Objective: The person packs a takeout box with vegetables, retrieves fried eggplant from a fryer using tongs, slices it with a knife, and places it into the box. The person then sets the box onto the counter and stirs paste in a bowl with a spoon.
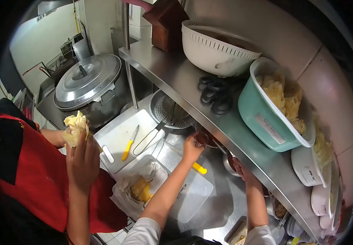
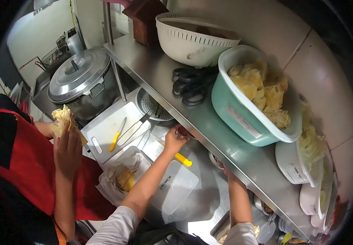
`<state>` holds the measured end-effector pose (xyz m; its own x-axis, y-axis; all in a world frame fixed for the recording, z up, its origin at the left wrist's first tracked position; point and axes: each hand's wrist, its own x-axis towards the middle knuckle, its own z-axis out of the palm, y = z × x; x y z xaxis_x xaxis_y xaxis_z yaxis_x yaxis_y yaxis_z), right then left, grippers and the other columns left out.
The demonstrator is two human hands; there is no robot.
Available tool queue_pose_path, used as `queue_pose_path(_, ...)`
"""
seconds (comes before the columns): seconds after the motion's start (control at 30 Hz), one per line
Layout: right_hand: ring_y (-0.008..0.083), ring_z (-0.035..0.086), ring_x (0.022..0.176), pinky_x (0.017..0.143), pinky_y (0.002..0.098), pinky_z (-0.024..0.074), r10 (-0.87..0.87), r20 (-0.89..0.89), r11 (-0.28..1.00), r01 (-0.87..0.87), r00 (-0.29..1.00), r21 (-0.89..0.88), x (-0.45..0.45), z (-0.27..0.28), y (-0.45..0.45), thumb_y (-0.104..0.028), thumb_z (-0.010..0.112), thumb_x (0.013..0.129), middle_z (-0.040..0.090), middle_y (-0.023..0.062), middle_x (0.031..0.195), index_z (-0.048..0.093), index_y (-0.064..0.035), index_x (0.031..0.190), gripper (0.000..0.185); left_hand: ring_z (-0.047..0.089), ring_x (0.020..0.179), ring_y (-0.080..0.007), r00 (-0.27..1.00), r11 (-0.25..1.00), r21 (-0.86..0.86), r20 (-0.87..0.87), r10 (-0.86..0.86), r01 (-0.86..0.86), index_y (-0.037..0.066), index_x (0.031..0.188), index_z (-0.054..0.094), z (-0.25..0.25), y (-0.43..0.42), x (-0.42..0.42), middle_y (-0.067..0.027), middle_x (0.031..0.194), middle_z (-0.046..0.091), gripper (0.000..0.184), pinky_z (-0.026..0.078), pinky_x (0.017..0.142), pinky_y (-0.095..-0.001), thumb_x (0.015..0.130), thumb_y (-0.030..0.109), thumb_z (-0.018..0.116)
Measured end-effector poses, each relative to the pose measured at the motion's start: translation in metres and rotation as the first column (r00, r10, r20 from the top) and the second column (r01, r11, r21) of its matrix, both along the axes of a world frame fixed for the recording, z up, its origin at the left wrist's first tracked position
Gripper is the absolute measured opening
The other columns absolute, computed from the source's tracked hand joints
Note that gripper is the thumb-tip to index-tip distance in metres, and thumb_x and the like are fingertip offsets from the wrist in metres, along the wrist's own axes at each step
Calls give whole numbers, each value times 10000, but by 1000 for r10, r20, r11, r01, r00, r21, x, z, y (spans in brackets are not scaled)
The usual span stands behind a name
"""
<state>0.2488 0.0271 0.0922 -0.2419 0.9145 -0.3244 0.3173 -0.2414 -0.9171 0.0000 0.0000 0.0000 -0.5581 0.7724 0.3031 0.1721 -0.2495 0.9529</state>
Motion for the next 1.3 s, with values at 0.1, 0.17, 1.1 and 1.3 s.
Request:
queue_pose_path(0.1, 280, 657, 921, 820, 315, 494, -1, 490, 796, -296, 872, 528, 12, -36, -11, -170, 600, 887, 682, 143, 1041, 643, -99, 1159, 285, 617, 1005, -242, 990, 996, -57, 129, -58, 66, -51, 1194, 523, 16, -2, 1, -173, 1101, 598, 623, 512, 855, -322, 621, -12, 763)
queue_pose_path(0.17, 279, 653, 958, 856, 328, 488, -75, 604, 702, -388, 794, 597, -8, -5, -40, -106, 590, 874, 674, 146, 1052, 652, -87, 1136, 270, 619, 996, -226, 982, 995, -33, 168, -91, 97, -61, 1188, 521, 7, 7, 6, -167, 1097, 597, 617, 516, 855, -316, 621, -28, 761)
queue_pose_path(1.1, 81, 500, 567, 498, 194, 392, -148, 7, 987, 148, 989, -64, -18, 4, -44, -147, 595, 894, 619, 33, 798, 693, -92, 1004, 157, 624, 1006, -228, 874, 974, 81, 429, -226, 212, -21, 1278, 434, 25, -10, 9, -140, 1156, 567, 685, 545, 841, -311, 659, -131, 704)
queue_pose_path(1.3, 160, 506, 595, 531, 270, 394, 21, 450, 791, -290, 893, 538, 12, -84, 21, -233, 575, 898, 596, 55, 786, 638, -91, 1018, 195, 616, 998, -210, 862, 997, 55, 501, -72, 52, -53, 1262, 436, 28, -30, 10, -131, 1149, 560, 639, 515, 872, -302, 692, -105, 720)
